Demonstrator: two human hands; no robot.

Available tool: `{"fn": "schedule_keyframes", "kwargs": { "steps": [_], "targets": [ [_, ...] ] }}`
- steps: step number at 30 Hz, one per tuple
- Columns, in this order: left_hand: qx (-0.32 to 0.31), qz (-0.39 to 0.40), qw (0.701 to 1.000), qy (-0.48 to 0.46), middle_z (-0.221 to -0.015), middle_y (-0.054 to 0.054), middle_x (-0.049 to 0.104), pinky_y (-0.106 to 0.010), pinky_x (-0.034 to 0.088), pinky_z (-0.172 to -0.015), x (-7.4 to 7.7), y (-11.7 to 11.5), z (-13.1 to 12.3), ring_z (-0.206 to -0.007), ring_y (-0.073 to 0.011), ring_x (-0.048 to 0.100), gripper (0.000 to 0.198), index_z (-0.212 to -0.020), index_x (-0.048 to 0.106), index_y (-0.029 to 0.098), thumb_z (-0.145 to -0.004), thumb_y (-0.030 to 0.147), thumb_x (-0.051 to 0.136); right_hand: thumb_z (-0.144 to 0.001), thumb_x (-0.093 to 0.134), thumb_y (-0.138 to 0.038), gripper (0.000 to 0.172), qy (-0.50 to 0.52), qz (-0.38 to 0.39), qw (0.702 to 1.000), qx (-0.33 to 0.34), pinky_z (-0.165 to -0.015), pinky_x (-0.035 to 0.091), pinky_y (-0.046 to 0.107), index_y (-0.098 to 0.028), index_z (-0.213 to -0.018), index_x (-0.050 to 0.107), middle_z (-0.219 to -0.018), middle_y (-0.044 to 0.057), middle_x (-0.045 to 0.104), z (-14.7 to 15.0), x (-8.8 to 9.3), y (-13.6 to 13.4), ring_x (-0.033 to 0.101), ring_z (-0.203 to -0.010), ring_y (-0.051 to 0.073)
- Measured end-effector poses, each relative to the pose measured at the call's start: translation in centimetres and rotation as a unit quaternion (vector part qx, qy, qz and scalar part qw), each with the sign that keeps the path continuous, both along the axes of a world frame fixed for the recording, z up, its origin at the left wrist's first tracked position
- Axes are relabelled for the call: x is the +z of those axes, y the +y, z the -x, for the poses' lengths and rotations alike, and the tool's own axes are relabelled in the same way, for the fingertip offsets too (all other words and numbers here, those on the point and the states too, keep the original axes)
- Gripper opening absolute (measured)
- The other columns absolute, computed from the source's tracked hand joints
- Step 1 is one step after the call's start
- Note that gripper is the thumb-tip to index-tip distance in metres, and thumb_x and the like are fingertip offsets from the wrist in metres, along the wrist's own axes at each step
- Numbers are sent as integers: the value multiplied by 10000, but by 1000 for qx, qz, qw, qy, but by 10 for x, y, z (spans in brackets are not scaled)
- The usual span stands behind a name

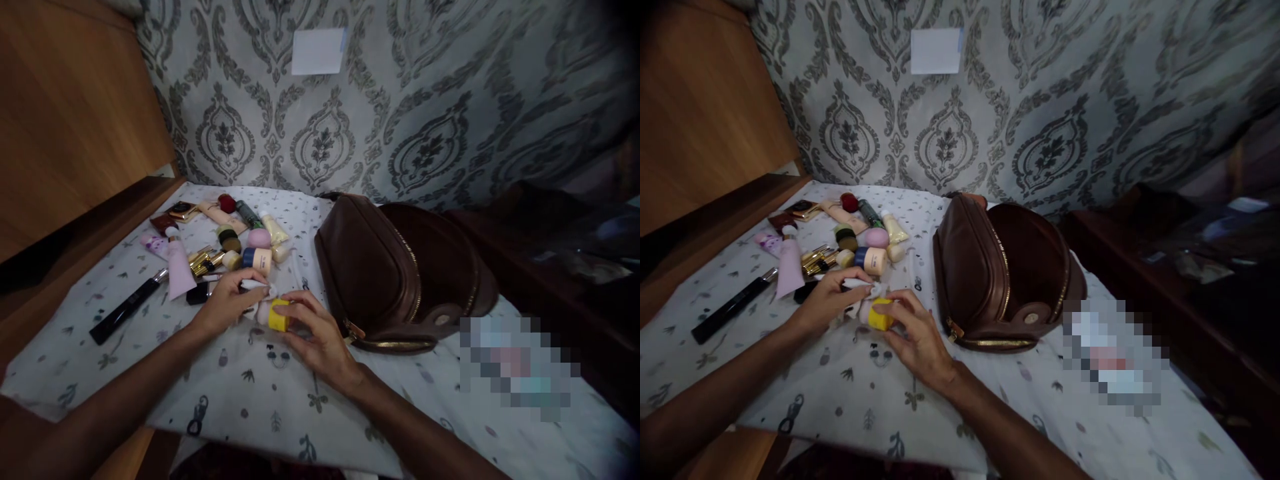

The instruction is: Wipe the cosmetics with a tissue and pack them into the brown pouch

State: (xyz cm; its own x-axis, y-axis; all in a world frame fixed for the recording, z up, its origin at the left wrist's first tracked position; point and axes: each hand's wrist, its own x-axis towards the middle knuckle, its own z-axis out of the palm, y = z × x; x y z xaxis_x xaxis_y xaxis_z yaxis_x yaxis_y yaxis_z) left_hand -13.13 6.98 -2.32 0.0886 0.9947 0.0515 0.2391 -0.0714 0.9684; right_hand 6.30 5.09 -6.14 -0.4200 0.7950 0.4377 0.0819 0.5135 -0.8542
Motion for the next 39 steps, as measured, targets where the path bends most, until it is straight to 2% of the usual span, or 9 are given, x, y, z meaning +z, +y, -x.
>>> {"fn": "schedule_keyframes", "kwargs": {
  "steps": [3, 6, 10, 17, 22, 25, 30, 36, 39],
  "targets": [
    [10, 88, 994, -57, -666, 18, 609, -224, 372, -518, -3, 1, -2, -571, -124, 508, 230, -709, 659, 178, -639, 389, 717, -759, 775, -228, 263, 83, 80, 993, 30, -839, 533, 349, -290, -1007, 717, -1102, 55, 606, 3, 3, 0, 604, -1029, 215],
    [-1, 162, 978, -128, -608, 33, 585, -218, 375, -497, -8, -1, -7, -533, -114, 509, 262, -688, 638, 181, -619, 410, 745, -688, 843, -284, 340, 179, 191, 964, 35, -826, 540, 339, -280, -985, 678, -1078, 25, 625, 6, 6, 3, 637, -943, 187],
    [-25, 188, 965, -184, -561, 50, 568, -207, 386, -460, -13, -4, -12, -477, -96, 498, 337, -701, 608, 185, -598, 438, 805, -653, 867, -303, 399, 236, 268, 934, 5, -801, 540, 333, -279, -974, 630, -992, -4, 674, 6, 8, 7, 653, -850, 173],
    [-33, 221, 954, -199, -534, 67, 584, -182, 387, -391, -10, -5, -13, -391, -72, 491, 428, -734, 563, 190, -547, 441, 855, -665, 860, -297, 413, 233, 268, 934, -40, -783, 533, 326, -264, -987, 604, -954, 2, 700, 7, 9, 5, 660, -829, 174],
    [-35, 231, 953, -192, -503, 79, 561, -168, 350, -347, -7, -8, -14, -353, -71, 484, 396, -706, 541, 193, -555, 412, 834, -684, 848, -290, 399, 234, 230, 942, -78, -855, 515, 343, -268, -992, 594, -947, 12, 705, 5, 9, 6, 662, -902, 189],
    [-9, 208, 959, -193, -501, 77, 557, -169, 377, -357, -5, -7, -12, -359, -71, 485, 369, -697, 545, 186, -560, 401, 812, -682, 847, -274, 409, 228, 215, 945, -92, -860, 507, 339, -271, -1008, 599, -1006, 17, 698, 3, 5, 8, 657, -930, 187],
    [36, 147, 969, -195, -564, 63, 572, -164, 398, -400, 2, -5, -9, -422, -61, 480, 334, -720, 571, 168, -546, 352, 789, -689, 829, -301, 421, 166, 206, 960, -95, -806, 507, 335, -248, -1052, 623, -891, 12, 692, 2, -2, 10, 650, -851, 187],
    [26, 87, 986, -142, -596, 60, 565, -163, 362, -423, 1, -5, -7, -453, -62, 459, 273, -763, 599, 168, -609, 344, 738, -692, 827, -335, 426, 173, 238, 954, -57, -772, 515, 311, -242, -1055, 623, -869, 9, 705, 2, 3, 10, 658, -815, 175],
    [0, 98, 985, -142, -606, 66, 557, -173, 373, -429, -2, -6, -7, -451, -67, 464, 254, -749, 572, 182, -623, 339, 726, -624, 871, -306, 520, 212, 248, 943, -74, -805, 527, 312, -251, -1073, 616, -944, 12, 711, 3, 4, 12, 663, -867, 178]
  ]
}}
